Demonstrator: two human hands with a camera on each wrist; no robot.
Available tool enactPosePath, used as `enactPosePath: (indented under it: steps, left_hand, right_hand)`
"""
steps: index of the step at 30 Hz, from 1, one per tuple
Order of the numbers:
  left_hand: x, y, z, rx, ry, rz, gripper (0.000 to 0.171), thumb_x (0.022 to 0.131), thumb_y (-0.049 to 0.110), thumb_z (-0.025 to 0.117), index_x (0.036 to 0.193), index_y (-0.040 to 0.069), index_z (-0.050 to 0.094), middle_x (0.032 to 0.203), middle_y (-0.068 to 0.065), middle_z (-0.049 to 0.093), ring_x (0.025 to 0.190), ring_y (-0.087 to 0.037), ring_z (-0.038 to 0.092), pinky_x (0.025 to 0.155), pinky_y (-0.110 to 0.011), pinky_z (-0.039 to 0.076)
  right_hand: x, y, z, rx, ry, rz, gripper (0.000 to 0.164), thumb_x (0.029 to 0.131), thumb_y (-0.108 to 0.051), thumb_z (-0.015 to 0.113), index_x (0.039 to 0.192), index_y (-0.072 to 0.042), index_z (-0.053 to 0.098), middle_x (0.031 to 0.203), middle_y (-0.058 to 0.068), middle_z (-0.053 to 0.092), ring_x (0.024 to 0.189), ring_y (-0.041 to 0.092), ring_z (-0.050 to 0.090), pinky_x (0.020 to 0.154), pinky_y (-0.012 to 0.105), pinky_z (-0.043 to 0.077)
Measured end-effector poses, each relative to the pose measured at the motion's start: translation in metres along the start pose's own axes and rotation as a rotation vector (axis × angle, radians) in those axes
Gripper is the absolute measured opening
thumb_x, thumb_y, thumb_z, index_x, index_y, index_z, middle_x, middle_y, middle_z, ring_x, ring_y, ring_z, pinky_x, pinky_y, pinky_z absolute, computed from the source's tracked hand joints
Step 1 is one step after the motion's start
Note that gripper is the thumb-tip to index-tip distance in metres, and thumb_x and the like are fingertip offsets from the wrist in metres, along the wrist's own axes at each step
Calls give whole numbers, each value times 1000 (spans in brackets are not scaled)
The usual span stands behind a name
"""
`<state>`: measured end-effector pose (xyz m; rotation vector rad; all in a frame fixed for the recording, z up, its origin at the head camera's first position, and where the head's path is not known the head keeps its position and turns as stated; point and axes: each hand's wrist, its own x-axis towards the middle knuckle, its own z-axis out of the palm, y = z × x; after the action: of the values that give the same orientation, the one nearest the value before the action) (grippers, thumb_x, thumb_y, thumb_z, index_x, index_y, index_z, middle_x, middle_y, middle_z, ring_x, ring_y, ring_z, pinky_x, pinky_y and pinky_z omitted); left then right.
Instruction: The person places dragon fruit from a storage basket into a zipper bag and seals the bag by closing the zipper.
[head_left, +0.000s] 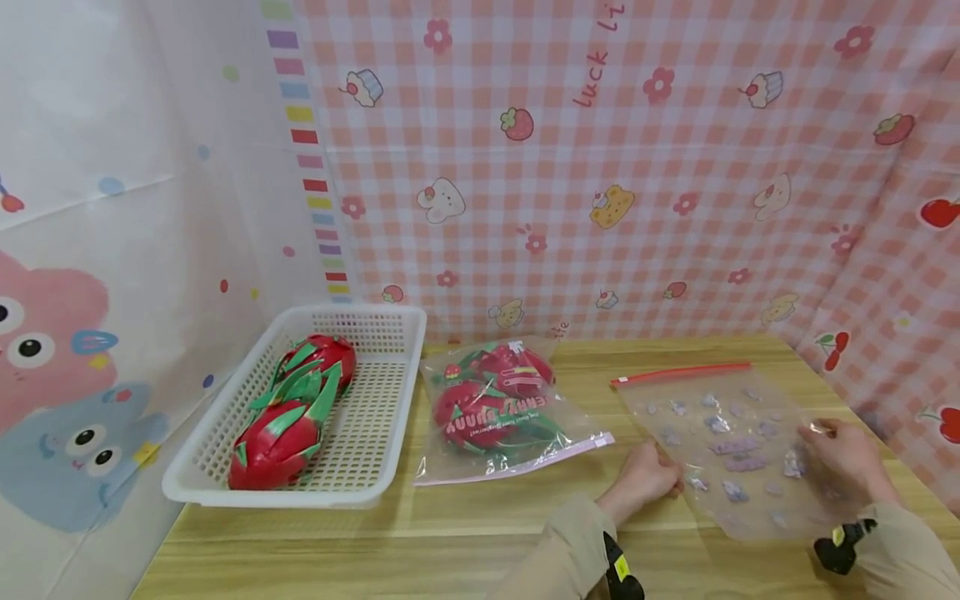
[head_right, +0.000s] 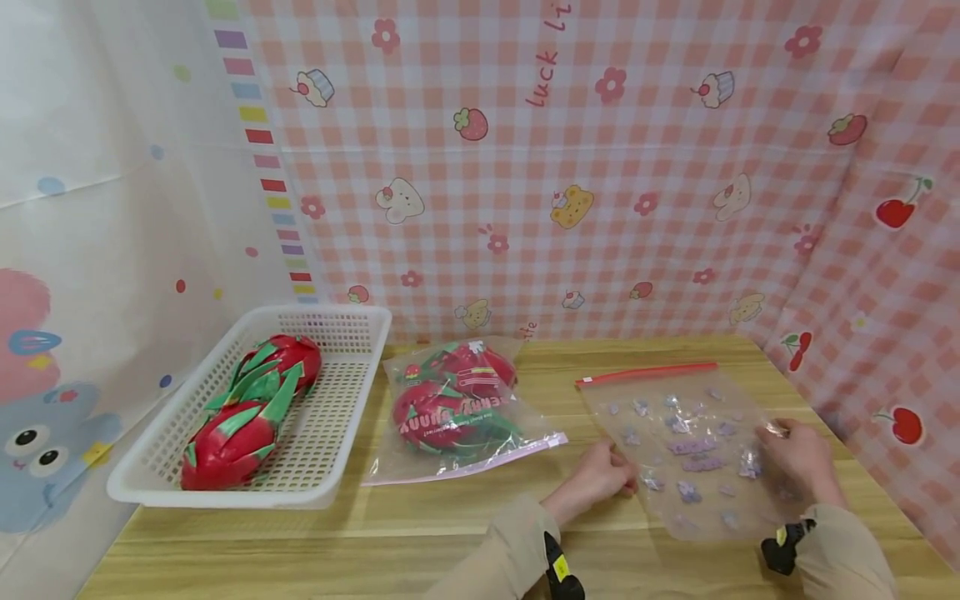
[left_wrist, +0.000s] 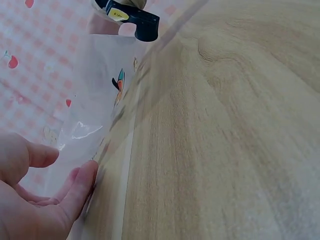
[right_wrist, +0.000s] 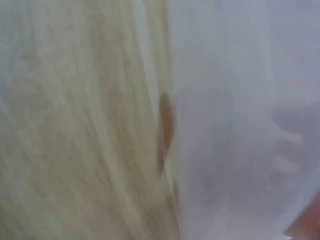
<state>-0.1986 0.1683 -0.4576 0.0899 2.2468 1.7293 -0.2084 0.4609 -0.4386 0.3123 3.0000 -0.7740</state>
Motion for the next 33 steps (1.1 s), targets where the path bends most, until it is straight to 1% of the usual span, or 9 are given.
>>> enactPosePath:
  steps: [7, 10, 14, 17, 20, 21, 26, 29, 33]
  left_hand:
    - [0, 0, -2, -16, -19, 33, 45, 84, 6, 68, 126, 9, 52, 68, 1, 61, 52, -12, 56, 46, -18, 41]
    - [0, 1, -4, -16, -14, 64, 43, 85, 7, 67, 125, 11, 52, 72, 2, 62, 54, -12, 58, 47, -19, 42]
    - [-2, 4, -6, -24, -5, 96, 44, 85, 6, 66, 126, 12, 50, 79, 3, 63, 57, -12, 60, 47, -18, 44]
    - [-5, 8, -8, 12, 7, 128, 50, 85, 8, 66, 131, 14, 48, 83, 3, 65, 59, -6, 57, 50, -18, 44]
    - [-8, 14, -10, 63, 16, 165, 55, 84, 9, 67, 135, 13, 46, 88, 5, 66, 61, -2, 53, 52, -16, 44]
    - [-9, 16, -11, 75, 18, 182, 55, 84, 9, 67, 135, 13, 45, 90, 5, 67, 63, 0, 53, 53, -15, 44]
    - [-13, 25, -16, 88, 6, 250, 53, 86, 8, 65, 134, 13, 45, 97, 2, 68, 70, -1, 61, 53, -14, 46]
    - [-17, 30, -21, 76, 1, 264, 53, 86, 7, 65, 135, 16, 45, 99, 1, 67, 74, -1, 63, 54, -14, 47]
    - [-21, 35, -26, 68, 2, 286, 55, 87, 6, 64, 136, 19, 43, 103, 3, 66, 78, 0, 64, 56, -14, 48]
  right_hand:
    - [-7, -5, 3, 150, 73, 40, 69, 100, -40, 35, 136, 19, 30, 124, 43, 39, 101, 48, 47, 72, 45, 47]
    - [-10, -8, 2, 163, 111, 59, 67, 100, -39, 36, 136, 17, 32, 124, 41, 40, 102, 47, 45, 69, 39, 46]
    - [-13, -13, 0, 152, 200, 8, 58, 100, -31, 39, 132, 18, 37, 117, 40, 44, 97, 47, 49, 59, 23, 42]
    - [-15, -17, -2, 169, 288, -38, 51, 99, -25, 43, 127, 18, 42, 111, 40, 48, 79, 12, 57, 53, 14, 39]
    - [-17, -22, -5, 206, 342, -61, 49, 99, -23, 44, 127, 18, 45, 111, 38, 50, 71, -19, 38, 53, 8, 37]
    - [-18, -24, -6, 221, 346, -55, 51, 99, -25, 43, 129, 16, 44, 113, 37, 49, 71, -23, 29, 53, 6, 37]
    - [-23, -33, -11, 245, 356, -14, 57, 100, -35, 40, 135, 10, 42, 117, 29, 49, 78, -18, 29, 56, 8, 35]
    - [-26, -38, -14, 281, 396, -6, 57, 99, -36, 42, 136, 7, 43, 103, 0, 56, 78, -17, 31, 57, 6, 36]
    - [-27, -45, -17, 378, 467, 14, 55, 97, -34, 47, 139, 1, 44, 87, -35, 38, 77, -19, 34, 59, 2, 36]
